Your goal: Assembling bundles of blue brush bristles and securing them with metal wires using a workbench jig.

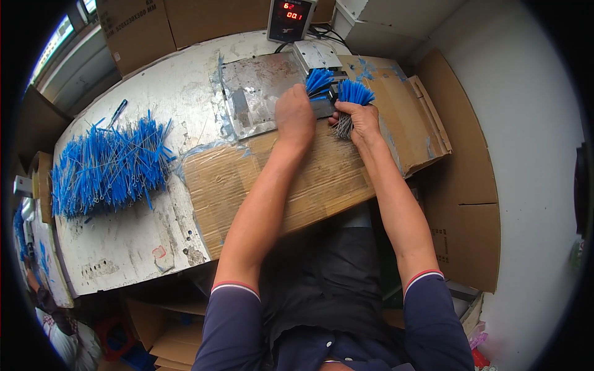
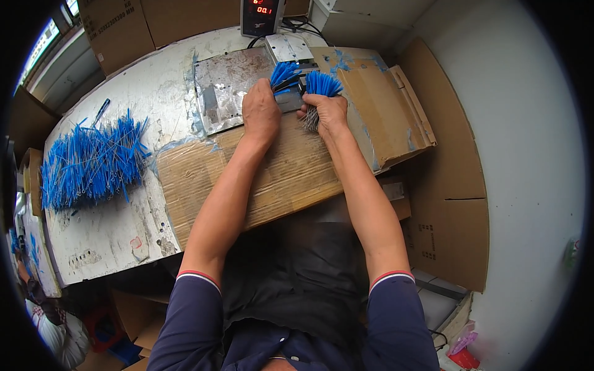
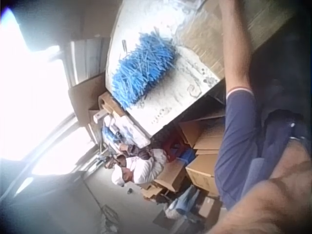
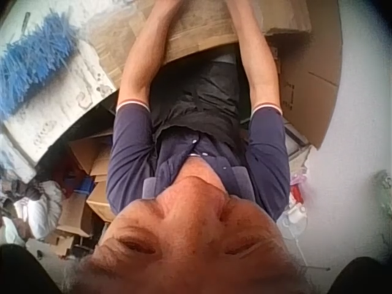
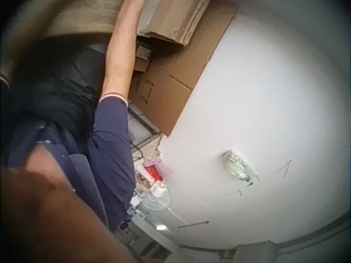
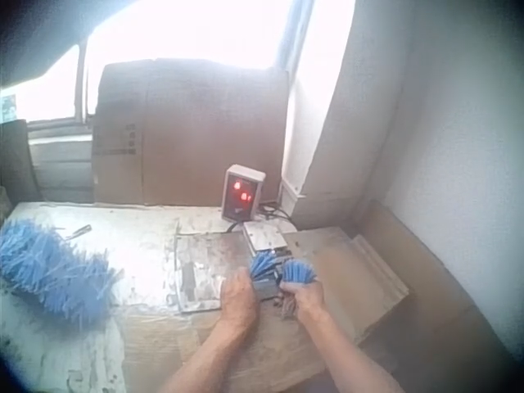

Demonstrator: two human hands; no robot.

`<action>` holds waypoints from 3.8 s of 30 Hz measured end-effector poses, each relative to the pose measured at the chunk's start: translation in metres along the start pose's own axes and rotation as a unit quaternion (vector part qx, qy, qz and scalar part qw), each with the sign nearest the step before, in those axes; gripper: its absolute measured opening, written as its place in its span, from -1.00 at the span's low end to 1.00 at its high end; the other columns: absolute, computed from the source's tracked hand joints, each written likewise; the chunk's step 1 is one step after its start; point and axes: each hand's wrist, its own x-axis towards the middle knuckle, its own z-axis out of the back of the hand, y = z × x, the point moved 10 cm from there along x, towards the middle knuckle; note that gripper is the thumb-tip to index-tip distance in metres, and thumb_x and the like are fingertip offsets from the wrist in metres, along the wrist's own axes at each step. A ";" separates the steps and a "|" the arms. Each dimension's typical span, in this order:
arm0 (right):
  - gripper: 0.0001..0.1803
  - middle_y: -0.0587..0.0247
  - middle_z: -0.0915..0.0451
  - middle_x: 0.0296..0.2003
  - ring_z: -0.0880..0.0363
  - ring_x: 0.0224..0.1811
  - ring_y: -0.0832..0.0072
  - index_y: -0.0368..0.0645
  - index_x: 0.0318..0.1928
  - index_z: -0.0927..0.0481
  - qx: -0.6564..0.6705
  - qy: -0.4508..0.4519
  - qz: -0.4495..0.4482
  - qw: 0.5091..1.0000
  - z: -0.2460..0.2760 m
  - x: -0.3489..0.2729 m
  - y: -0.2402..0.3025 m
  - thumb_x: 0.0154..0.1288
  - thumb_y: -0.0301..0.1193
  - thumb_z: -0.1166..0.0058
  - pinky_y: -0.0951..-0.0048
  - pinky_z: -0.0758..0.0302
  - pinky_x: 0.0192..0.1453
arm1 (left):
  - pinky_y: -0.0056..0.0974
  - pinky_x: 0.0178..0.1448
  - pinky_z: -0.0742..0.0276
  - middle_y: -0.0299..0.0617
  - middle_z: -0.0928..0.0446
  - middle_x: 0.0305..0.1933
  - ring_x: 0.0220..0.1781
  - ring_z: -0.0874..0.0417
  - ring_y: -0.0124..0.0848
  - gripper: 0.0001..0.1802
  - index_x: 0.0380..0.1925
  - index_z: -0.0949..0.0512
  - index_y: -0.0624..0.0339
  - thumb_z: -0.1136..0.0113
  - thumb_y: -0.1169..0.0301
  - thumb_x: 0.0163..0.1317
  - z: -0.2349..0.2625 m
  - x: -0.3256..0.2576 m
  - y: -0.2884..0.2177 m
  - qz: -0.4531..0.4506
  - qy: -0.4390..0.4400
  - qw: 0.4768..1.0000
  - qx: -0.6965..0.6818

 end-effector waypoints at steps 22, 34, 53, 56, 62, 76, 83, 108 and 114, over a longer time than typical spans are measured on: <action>-0.87 0.01 -0.55 -0.59 -0.59 -0.65 0.26 -0.40 -0.50 -0.52 -0.064 0.005 -0.052 0.997 -0.010 0.004 -0.002 0.09 -0.78 -0.19 0.16 -0.61 -0.61 | 0.00 -0.13 -0.54 0.02 -0.58 -0.25 -0.20 -0.64 0.02 -0.81 -0.20 -0.52 0.23 -0.10 0.62 0.16 0.012 0.000 0.010 0.078 -0.011 0.997 0.001; -0.87 -0.04 -0.55 -0.60 -0.58 -0.66 0.25 -0.45 -0.56 -0.52 -0.088 -0.029 -0.026 0.995 -0.012 0.017 0.000 0.04 -0.79 -0.18 0.16 -0.58 -0.66 | 0.04 -0.05 -0.44 -0.01 -0.60 -0.27 -0.15 -0.61 0.01 -0.79 -0.18 -0.54 0.19 -0.08 0.61 0.18 0.021 0.002 0.006 0.057 -0.052 0.997 -0.029; -0.88 0.01 -0.66 -0.41 -0.68 -0.48 0.28 -0.41 -0.32 -0.61 0.025 0.017 -0.021 0.999 -0.003 0.002 -0.003 0.12 -0.66 -0.28 0.24 -0.72 -0.48 | 0.05 -0.07 -0.54 0.06 -0.63 -0.26 -0.15 -0.67 0.03 -0.71 -0.13 -0.54 0.22 -0.09 0.63 0.11 0.004 0.000 0.005 0.049 0.025 0.997 -0.054; -0.86 0.03 -0.65 -0.41 -0.68 -0.48 0.30 -0.41 -0.32 -0.61 0.012 0.020 -0.009 1.000 -0.004 -0.001 -0.002 0.09 -0.69 -0.29 0.28 -0.72 -0.48 | 0.05 -0.07 -0.53 0.03 -0.61 -0.28 -0.16 -0.64 0.02 -0.75 -0.17 -0.54 0.23 -0.09 0.61 0.12 0.005 -0.001 0.005 0.049 0.020 0.997 -0.055; -0.85 0.09 -0.64 -0.47 -0.67 -0.49 0.34 -0.41 -0.31 -0.62 -0.018 0.029 -0.004 0.999 0.003 -0.001 -0.001 0.09 -0.69 -0.32 0.33 -0.68 -0.51 | 0.03 -0.04 -0.54 0.01 -0.60 -0.26 -0.13 -0.64 0.01 -0.70 -0.17 -0.54 0.23 -0.10 0.65 0.04 0.001 -0.001 0.004 0.039 0.044 0.997 -0.044; -0.85 0.14 -0.62 -0.51 -0.63 -0.55 0.39 -0.34 -0.36 -0.61 -0.047 0.039 -0.007 0.998 0.002 -0.002 0.002 0.05 -0.69 -0.31 0.39 -0.60 -0.54 | -0.01 -0.19 -0.54 -0.04 -0.58 -0.34 -0.27 -0.64 -0.05 -0.84 -0.25 -0.52 0.18 -0.11 0.58 0.14 0.009 -0.001 0.006 0.043 -0.009 0.999 0.005; -0.86 0.10 -0.58 -0.61 -0.57 -0.68 0.36 -0.35 -0.52 -0.58 -0.095 -0.005 0.009 0.995 -0.007 0.011 0.003 0.01 -0.74 -0.30 0.38 -0.51 -0.65 | 0.00 -0.19 -0.54 -0.05 -0.60 -0.35 -0.27 -0.64 -0.05 -0.86 -0.21 -0.51 0.16 -0.09 0.54 0.22 0.017 -0.001 0.011 0.081 -0.032 0.996 -0.003; -0.86 0.00 -0.64 -0.46 -0.66 -0.54 0.29 -0.46 -0.30 -0.61 0.007 -0.009 -0.011 1.000 0.005 0.008 -0.004 0.13 -0.67 -0.29 0.30 -0.70 -0.48 | 0.00 -0.09 -0.51 -0.03 -0.59 -0.33 -0.22 -0.61 -0.02 -0.80 -0.22 -0.52 0.21 -0.10 0.60 0.12 0.000 -0.001 0.000 0.025 0.037 0.999 -0.020; -0.86 0.08 -0.62 -0.50 -0.66 -0.55 0.33 -0.37 -0.34 -0.59 0.002 0.018 -0.006 1.000 0.005 0.003 -0.002 0.10 -0.71 -0.31 0.33 -0.70 -0.50 | 0.05 -0.08 -0.51 0.03 -0.60 -0.30 -0.18 -0.63 0.02 -0.77 -0.22 -0.51 0.23 -0.08 0.64 0.09 0.001 0.000 0.001 0.037 0.047 0.998 -0.031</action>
